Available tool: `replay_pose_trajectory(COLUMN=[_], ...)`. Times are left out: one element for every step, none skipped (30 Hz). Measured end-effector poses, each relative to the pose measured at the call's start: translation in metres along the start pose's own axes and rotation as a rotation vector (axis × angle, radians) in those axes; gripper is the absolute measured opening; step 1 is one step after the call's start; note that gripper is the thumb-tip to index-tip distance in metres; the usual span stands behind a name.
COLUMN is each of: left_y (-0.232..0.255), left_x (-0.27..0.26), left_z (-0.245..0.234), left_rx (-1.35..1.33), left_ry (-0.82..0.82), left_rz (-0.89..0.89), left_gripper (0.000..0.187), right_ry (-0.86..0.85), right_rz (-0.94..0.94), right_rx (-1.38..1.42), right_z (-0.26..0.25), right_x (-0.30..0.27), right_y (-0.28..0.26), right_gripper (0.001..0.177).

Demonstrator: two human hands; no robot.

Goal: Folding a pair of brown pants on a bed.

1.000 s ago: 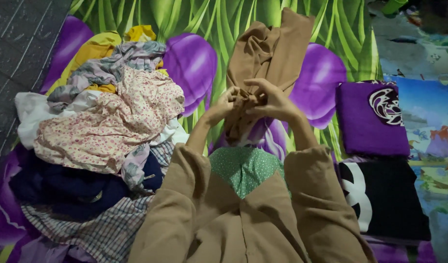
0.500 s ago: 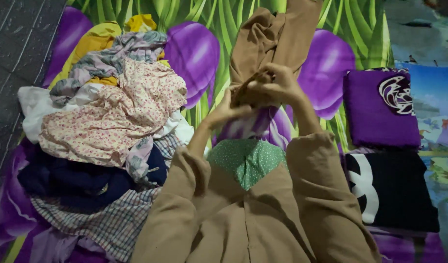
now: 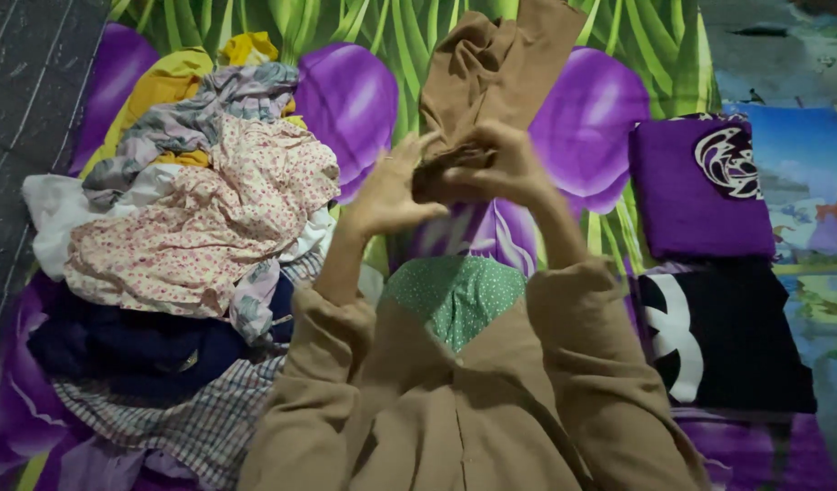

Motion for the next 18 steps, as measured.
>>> replay_pose_trajectory(left_y=[0.0, 0.001, 0.002, -0.006, -0.017, -0.029, -0.025, -0.025, -0.025, -0.01, 0.004, 0.018, 0.012, 0.009, 0.005, 0.006, 0.012, 0.018], left_x=[0.0, -0.001, -0.003, -0.012, -0.016, -0.02, -0.03, -0.039, -0.051, -0.057, -0.061, -0.065, -0.077, -0.089, -0.098, -0.103, -0.109, -0.116], left_z=[0.008, 0.014, 0.02, 0.029, 0.04, 0.05, 0.052, 0.055, 0.057, 0.049, 0.042, 0.035, 0.047, 0.058, 0.068, 0.067, 0.065, 0.063], left_rx=[0.004, -0.053, -0.114, -0.113, -0.212, -0.309, -0.31, -0.276, -0.24, -0.239, -0.332, -0.425, -0.429, -0.455, -0.48, -0.483, -0.46, -0.436], left_ry=[-0.005, 0.081, 0.167, 0.164, 0.121, 0.077, 0.073, 0.027, -0.019, -0.023, -0.051, -0.078, -0.08, -0.066, -0.051, -0.051, -0.011, 0.028], left_rz=[0.001, 0.056, 0.109, 0.108, -0.028, -0.164, -0.162, -0.272, -0.386, -0.387, -0.383, -0.378, -0.385, -0.295, -0.204, -0.21, -0.087, 0.035], left_gripper=[0.084, 0.09, 0.097, 0.097, 0.084, 0.072, 0.072, 0.063, 0.054, 0.054, 0.052, 0.051, 0.051, 0.044, 0.037, 0.037, 0.03, 0.024], right_ry=[0.003, 0.078, 0.149, 0.149, 0.131, 0.113, 0.116, -0.032, -0.183, -0.182, -0.171, -0.158, -0.163, 0.073, 0.309, 0.304, 0.357, 0.409], right_rz=[0.0, -0.144, -0.287, -0.285, -0.326, -0.367, -0.364, -0.275, -0.185, -0.182, -0.059, 0.065, 0.072, 0.235, 0.396, 0.401, 0.44, 0.478], right_rx=[0.006, -0.03, -0.069, -0.065, -0.057, -0.048, -0.048, 0.085, 0.219, 0.223, 0.37, 0.516, 0.517, 0.522, 0.518, 0.517, 0.481, 0.443], right_z=[0.018, 0.034, 0.05, 0.056, 0.06, 0.064, 0.059, 0.058, 0.058, 0.055, 0.051, 0.048, 0.052, 0.051, 0.049, 0.059, 0.065, 0.07], right_x=[0.003, 0.006, 0.009, 0.004, 0.001, -0.001, -0.006, -0.01, -0.014, -0.018, -0.018, -0.019, -0.011, -0.003, 0.004, 0.007, 0.009, 0.017], right_y=[0.006, 0.007, 0.008, 0.007, 0.005, 0.004, 0.002, 0.004, 0.005, 0.018, 0.033, 0.049, 0.083, 0.123, 0.163, 0.22, 0.274, 0.324], right_gripper=[0.043, 0.042, 0.042, 0.042, 0.042, 0.041, 0.041, 0.043, 0.044, 0.044, 0.04, 0.037, 0.037, 0.032, 0.028, 0.028, 0.029, 0.03])
Point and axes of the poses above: each hand's wrist, its own x-axis towards the middle knuckle, its own z-axis out of the palm, y = z × x, the point moved 3 cm from there along x, towards the middle knuckle
